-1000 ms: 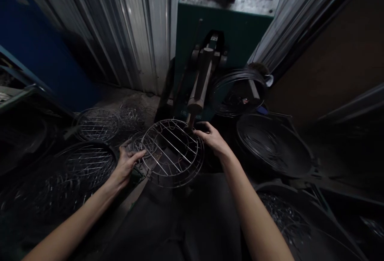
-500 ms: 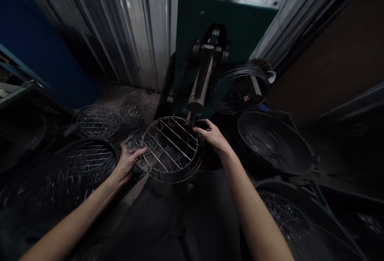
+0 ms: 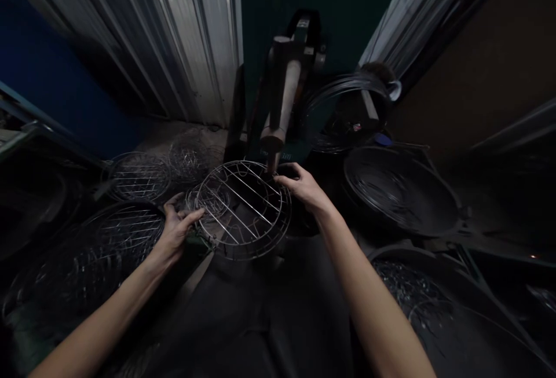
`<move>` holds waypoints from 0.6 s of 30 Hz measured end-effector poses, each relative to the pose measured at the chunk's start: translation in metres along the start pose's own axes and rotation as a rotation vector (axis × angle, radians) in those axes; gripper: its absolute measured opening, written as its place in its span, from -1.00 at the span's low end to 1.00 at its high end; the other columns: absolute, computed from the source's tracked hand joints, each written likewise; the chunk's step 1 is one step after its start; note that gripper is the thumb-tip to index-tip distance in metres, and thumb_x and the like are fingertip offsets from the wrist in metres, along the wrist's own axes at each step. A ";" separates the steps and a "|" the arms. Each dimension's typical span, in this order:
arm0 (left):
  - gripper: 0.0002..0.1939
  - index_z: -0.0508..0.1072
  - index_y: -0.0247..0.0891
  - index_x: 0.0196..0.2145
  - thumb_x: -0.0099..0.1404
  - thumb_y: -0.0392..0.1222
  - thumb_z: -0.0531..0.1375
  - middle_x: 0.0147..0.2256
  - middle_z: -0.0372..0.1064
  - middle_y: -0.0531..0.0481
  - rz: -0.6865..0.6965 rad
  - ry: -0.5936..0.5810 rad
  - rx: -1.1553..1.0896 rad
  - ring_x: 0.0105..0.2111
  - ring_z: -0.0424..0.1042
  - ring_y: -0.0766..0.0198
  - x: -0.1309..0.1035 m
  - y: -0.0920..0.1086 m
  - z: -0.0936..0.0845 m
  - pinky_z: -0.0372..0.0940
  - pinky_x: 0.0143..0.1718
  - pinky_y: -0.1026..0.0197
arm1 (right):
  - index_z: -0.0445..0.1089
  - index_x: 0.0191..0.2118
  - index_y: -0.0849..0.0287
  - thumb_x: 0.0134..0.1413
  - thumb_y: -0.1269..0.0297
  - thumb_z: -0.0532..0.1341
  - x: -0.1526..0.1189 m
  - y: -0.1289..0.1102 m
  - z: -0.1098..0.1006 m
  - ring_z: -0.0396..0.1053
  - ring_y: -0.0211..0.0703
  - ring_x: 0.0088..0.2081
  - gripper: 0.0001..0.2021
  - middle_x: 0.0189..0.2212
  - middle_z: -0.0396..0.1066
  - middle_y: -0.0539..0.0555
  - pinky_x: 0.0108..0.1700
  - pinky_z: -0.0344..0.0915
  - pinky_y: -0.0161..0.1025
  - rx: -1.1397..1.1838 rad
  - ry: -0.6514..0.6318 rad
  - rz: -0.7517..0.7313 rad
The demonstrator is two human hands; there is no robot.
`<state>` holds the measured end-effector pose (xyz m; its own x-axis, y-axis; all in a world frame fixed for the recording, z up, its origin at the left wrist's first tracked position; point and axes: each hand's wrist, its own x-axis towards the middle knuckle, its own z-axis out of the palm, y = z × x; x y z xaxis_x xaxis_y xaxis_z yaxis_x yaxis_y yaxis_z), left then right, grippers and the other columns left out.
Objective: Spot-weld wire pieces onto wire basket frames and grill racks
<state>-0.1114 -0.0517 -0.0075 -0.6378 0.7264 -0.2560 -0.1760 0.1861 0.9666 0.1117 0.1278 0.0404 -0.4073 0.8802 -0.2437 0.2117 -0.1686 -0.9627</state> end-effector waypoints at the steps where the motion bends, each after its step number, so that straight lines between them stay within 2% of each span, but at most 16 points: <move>1: -0.13 0.00 -0.08 0.13 -0.06 -0.04 0.36 -0.43 0.25 0.17 -0.001 0.002 0.011 -0.42 0.37 0.35 0.000 0.001 0.000 0.28 -0.39 0.32 | 0.35 -0.17 0.15 -0.18 0.24 0.33 0.000 0.000 0.000 0.38 -0.26 -0.45 -0.64 -0.45 0.43 -0.03 -0.46 0.32 -0.35 -0.004 0.002 -0.002; 7: -0.12 -0.02 -0.06 0.14 -0.05 -0.06 0.35 -0.41 0.30 0.16 -0.010 -0.009 0.039 -0.43 0.36 0.40 0.001 0.003 0.000 0.25 -0.40 0.37 | 0.36 -0.14 0.18 -0.18 0.28 0.35 0.005 0.003 -0.004 0.38 -0.28 -0.41 -0.61 -0.29 0.45 0.03 -0.45 0.32 -0.36 -0.035 0.043 -0.020; 12: -0.09 -0.04 -0.07 0.16 -0.06 -0.06 0.35 -0.41 0.30 0.15 -0.002 -0.030 0.062 -0.40 0.38 0.38 0.002 0.000 0.002 0.27 -0.35 0.33 | 0.31 -0.07 0.17 -0.18 0.24 0.38 0.006 0.004 -0.008 0.41 -0.24 -0.36 -0.52 -0.25 0.45 0.06 -0.37 0.38 -0.31 -0.037 0.041 -0.022; 15: -0.04 -0.10 -0.06 0.18 -0.06 -0.06 0.36 -0.42 0.28 0.17 0.023 -0.080 0.053 -0.38 0.40 0.35 0.003 -0.010 -0.011 0.29 -0.32 0.29 | 0.26 0.02 0.18 -0.20 0.24 0.40 -0.005 0.008 -0.005 0.42 -0.21 -0.37 -0.41 -0.28 0.46 0.07 -0.37 0.39 -0.30 -0.072 0.037 0.012; 18: 0.00 -0.13 -0.05 0.20 -0.07 -0.08 0.38 -0.43 0.26 0.20 0.039 -0.113 0.128 -0.42 0.39 0.37 0.000 -0.018 -0.036 0.29 -0.31 0.28 | 0.12 0.17 0.18 -0.21 0.24 0.41 -0.030 0.028 0.007 0.45 -0.15 -0.35 -0.23 -0.35 0.48 0.08 -0.33 0.42 -0.26 -0.029 -0.027 0.111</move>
<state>-0.1351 -0.0792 -0.0255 -0.5527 0.8030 -0.2229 -0.0512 0.2342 0.9708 0.1242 0.0936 0.0197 -0.4036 0.8444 -0.3522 0.2824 -0.2512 -0.9258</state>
